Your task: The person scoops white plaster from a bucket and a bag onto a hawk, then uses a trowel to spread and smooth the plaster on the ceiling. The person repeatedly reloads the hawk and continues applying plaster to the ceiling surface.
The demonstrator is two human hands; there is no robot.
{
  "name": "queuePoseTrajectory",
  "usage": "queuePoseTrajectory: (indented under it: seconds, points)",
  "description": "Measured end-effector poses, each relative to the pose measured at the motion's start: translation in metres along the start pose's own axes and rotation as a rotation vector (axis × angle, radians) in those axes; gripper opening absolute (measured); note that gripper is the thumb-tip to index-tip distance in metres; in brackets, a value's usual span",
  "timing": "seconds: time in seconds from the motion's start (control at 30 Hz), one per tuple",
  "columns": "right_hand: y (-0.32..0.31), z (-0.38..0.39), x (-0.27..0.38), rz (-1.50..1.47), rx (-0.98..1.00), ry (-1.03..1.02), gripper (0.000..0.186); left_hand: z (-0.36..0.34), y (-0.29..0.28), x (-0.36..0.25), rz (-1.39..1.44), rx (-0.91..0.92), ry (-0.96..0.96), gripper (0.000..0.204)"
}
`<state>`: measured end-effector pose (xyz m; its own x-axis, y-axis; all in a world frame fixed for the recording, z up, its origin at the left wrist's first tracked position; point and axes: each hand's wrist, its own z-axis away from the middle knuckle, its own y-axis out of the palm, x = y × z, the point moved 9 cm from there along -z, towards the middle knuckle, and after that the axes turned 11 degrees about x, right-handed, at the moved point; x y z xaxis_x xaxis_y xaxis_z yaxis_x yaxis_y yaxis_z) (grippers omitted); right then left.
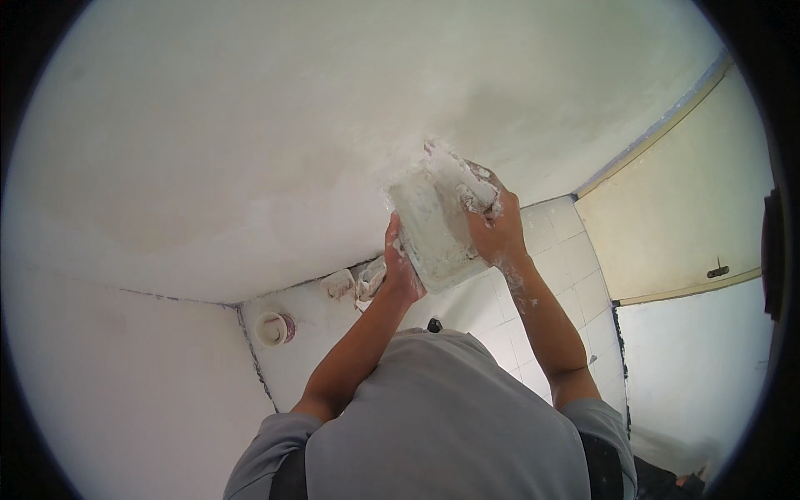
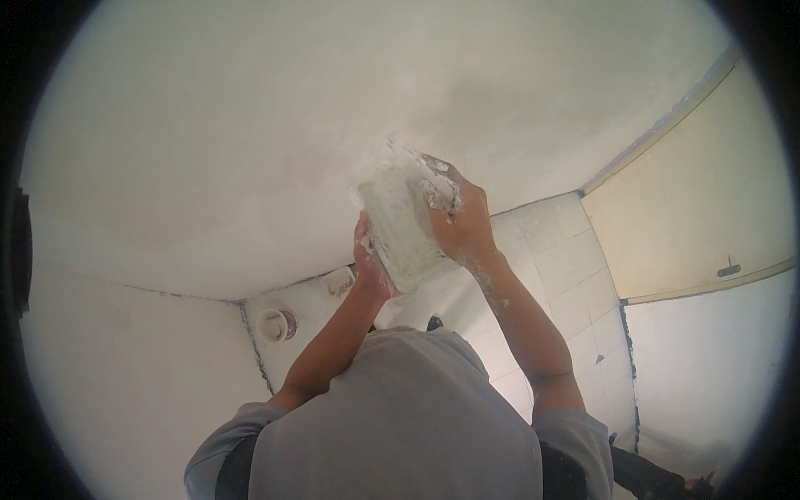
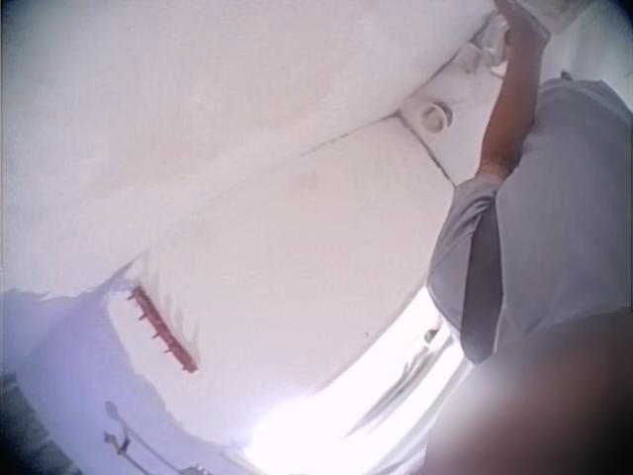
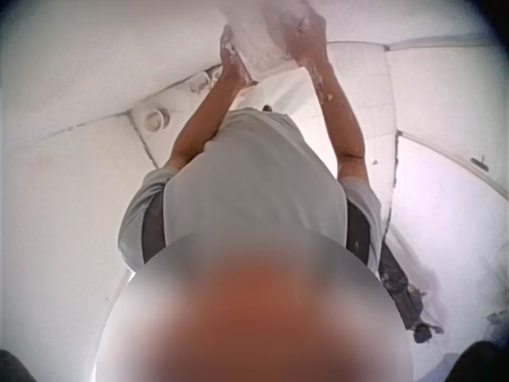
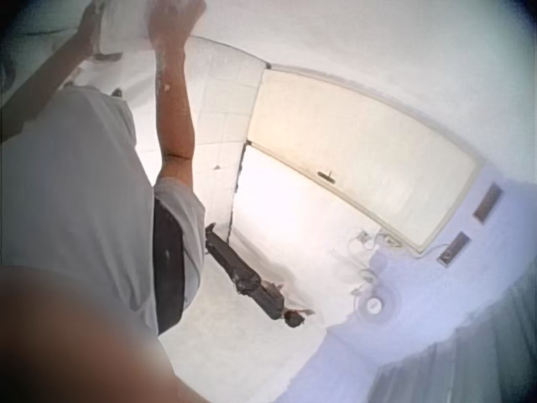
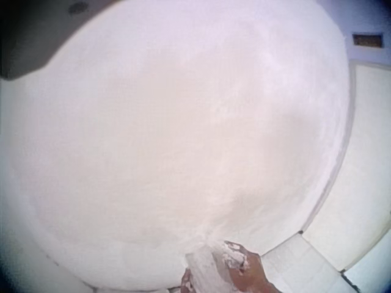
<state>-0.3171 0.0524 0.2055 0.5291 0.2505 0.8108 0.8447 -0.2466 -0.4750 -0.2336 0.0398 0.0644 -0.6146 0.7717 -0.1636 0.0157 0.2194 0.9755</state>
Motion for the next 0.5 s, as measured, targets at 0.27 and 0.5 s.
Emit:
queuePoseTrajectory:
  seconds: [0.27,0.5]
  points:
    - [0.016,-0.004,0.005,0.026,0.219,-0.070,0.040,0.004,0.008,-0.004,-0.054,-0.051,-0.055,0.068]
    - [0.015,-0.011,-0.008,-0.021,0.347,0.059,0.038,0.008,0.009,-0.004,-0.092,-0.090,-0.101,0.068]
